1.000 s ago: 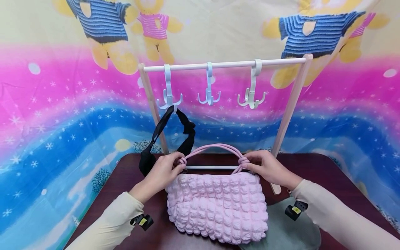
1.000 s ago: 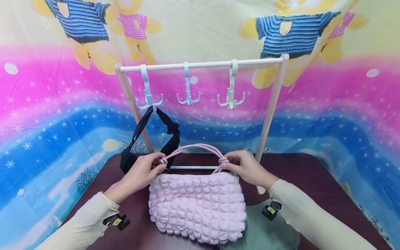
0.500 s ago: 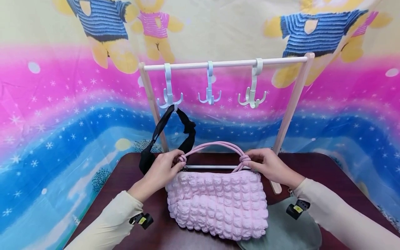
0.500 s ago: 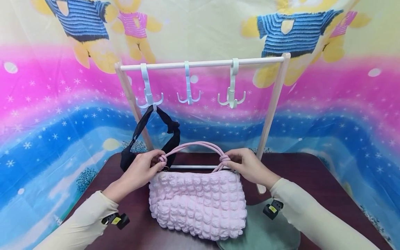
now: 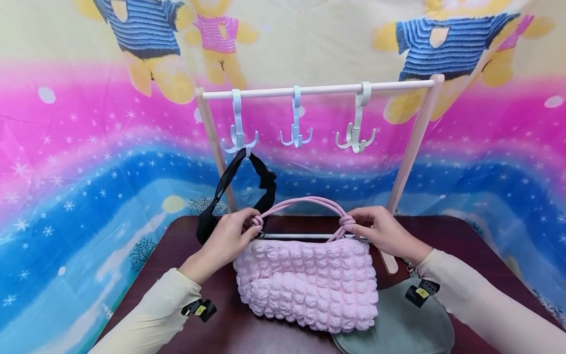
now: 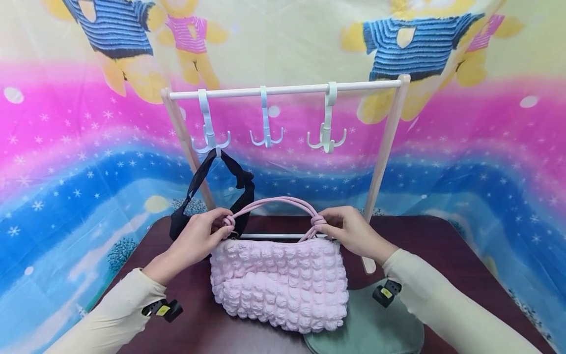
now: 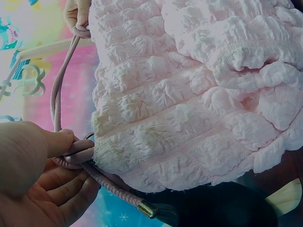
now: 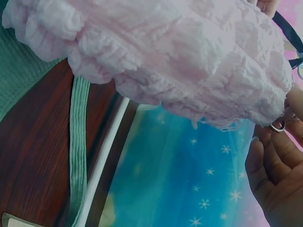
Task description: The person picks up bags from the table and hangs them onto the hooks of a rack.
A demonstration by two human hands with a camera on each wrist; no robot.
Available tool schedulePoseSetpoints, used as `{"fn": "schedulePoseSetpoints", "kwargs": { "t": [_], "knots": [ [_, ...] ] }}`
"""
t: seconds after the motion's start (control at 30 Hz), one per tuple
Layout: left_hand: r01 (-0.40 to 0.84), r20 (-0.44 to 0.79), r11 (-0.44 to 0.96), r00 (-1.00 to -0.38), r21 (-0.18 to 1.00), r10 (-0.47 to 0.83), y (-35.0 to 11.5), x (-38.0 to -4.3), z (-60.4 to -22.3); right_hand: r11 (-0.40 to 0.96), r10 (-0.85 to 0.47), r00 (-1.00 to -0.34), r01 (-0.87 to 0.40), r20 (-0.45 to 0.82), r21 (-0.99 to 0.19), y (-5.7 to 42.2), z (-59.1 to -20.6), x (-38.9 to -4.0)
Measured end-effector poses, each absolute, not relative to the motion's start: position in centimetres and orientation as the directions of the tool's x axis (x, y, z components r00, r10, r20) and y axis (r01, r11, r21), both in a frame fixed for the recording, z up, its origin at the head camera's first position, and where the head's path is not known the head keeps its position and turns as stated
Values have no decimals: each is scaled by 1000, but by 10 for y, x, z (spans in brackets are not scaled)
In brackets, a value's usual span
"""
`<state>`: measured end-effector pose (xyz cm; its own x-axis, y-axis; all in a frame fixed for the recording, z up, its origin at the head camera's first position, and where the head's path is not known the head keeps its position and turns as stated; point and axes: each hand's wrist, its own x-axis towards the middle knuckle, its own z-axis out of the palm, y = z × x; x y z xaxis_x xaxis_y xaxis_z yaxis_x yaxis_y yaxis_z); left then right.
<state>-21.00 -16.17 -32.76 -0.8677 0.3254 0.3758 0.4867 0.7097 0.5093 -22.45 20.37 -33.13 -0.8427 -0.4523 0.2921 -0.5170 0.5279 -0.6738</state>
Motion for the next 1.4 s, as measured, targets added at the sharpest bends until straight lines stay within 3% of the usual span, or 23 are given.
{"fn": "schedulePoseSetpoints", "kwargs": {
  "t": [1.4],
  "knots": [
    [508,433,684,-850,523,300,-160,-206,-309,517,-414,-856,-502,311,-693,201,-316,-227]
  ]
}}
